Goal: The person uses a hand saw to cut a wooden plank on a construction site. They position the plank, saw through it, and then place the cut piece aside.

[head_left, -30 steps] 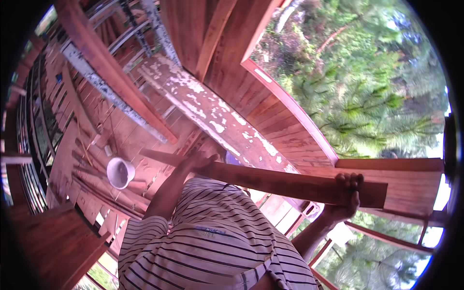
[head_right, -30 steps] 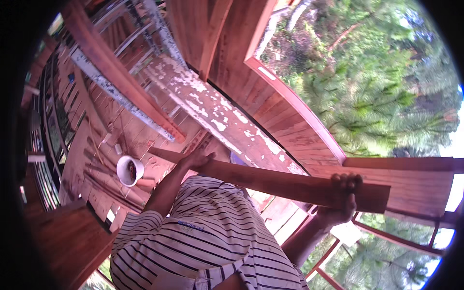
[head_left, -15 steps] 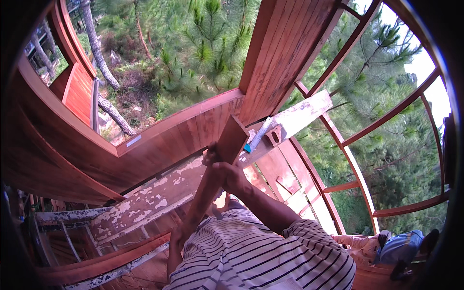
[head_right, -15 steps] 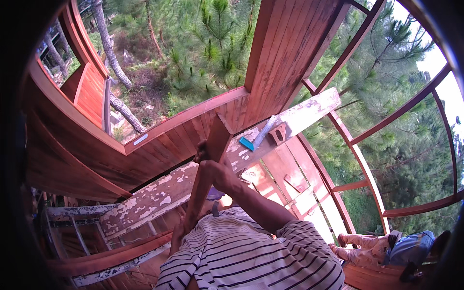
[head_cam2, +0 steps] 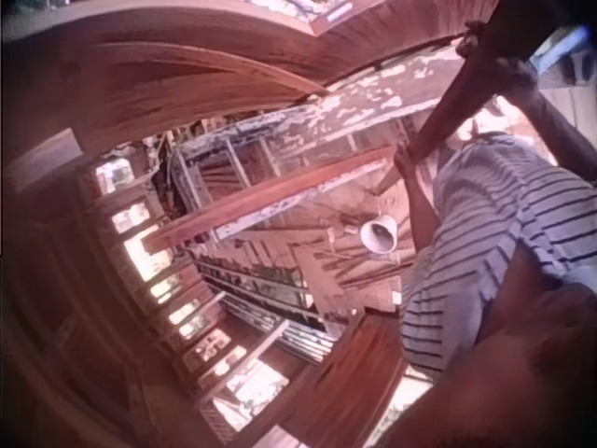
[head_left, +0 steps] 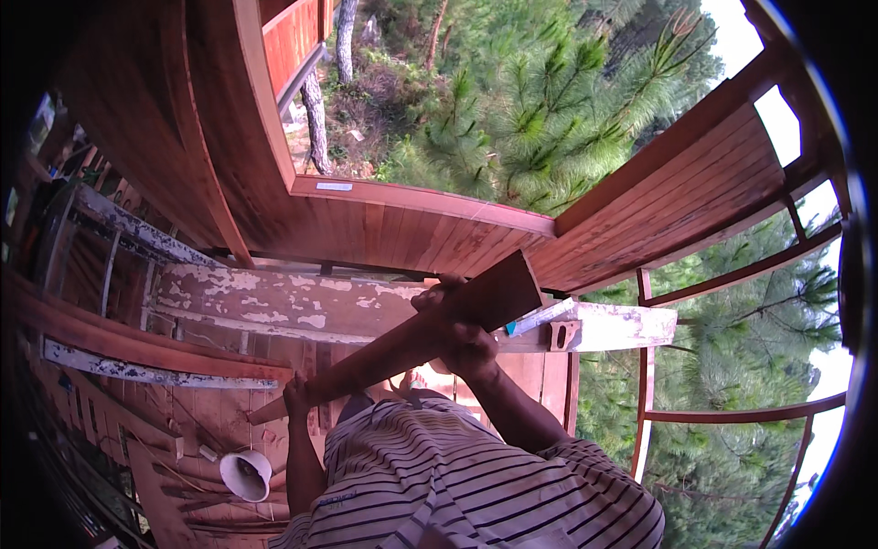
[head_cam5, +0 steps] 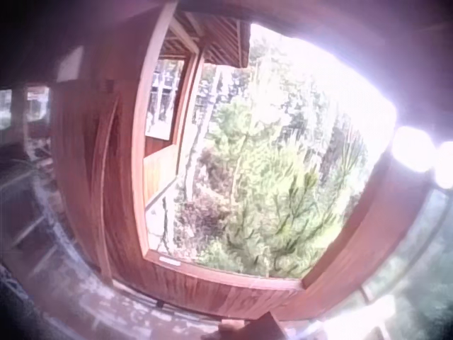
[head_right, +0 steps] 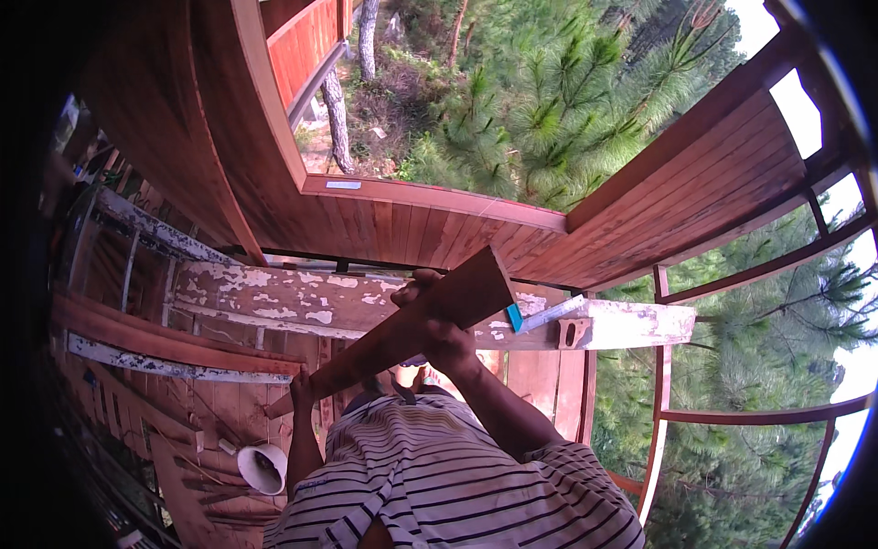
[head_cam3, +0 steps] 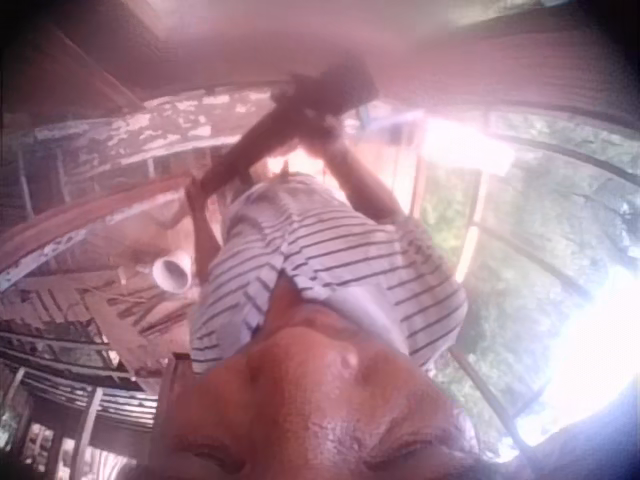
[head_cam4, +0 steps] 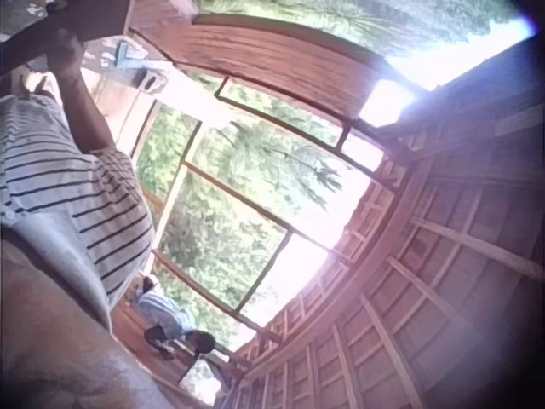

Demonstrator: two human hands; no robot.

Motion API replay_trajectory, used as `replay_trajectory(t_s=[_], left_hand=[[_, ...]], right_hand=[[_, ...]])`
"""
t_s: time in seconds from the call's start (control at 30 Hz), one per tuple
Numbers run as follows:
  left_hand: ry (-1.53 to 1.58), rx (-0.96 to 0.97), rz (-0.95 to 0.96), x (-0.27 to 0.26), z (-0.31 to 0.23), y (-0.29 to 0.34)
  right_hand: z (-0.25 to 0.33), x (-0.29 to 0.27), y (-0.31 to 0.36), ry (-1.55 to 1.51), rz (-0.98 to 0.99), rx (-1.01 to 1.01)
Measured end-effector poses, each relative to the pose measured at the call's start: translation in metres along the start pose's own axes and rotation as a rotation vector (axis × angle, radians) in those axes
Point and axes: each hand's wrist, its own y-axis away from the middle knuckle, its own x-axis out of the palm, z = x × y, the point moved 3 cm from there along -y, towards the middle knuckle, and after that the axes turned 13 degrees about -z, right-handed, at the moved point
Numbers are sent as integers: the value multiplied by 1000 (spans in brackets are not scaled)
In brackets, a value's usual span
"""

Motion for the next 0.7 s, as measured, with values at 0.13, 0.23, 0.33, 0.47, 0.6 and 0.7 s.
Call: replay_trajectory(t_s=[0.13,0.23,0.33,0.47,0.6,0.7], left_hand=[[4,102,-130,-40,-19,34],[18,462,-100,-24,-160,52],[99,702,-100,-43,-316,79],[327,932,-30,-86,-497,109],[369,1043,-163,-131,-605,97],[491,1117,-405,-188,-688,61]], right_hand=[[31,36,-9,-87,228,-22],[111,46,-18,-199,331,-235],[104,55,-20,67,402,-327],[35,38,5,212,455,-54],[22,20,35,639,518,109],[25,-14,37,689,673,-21]])
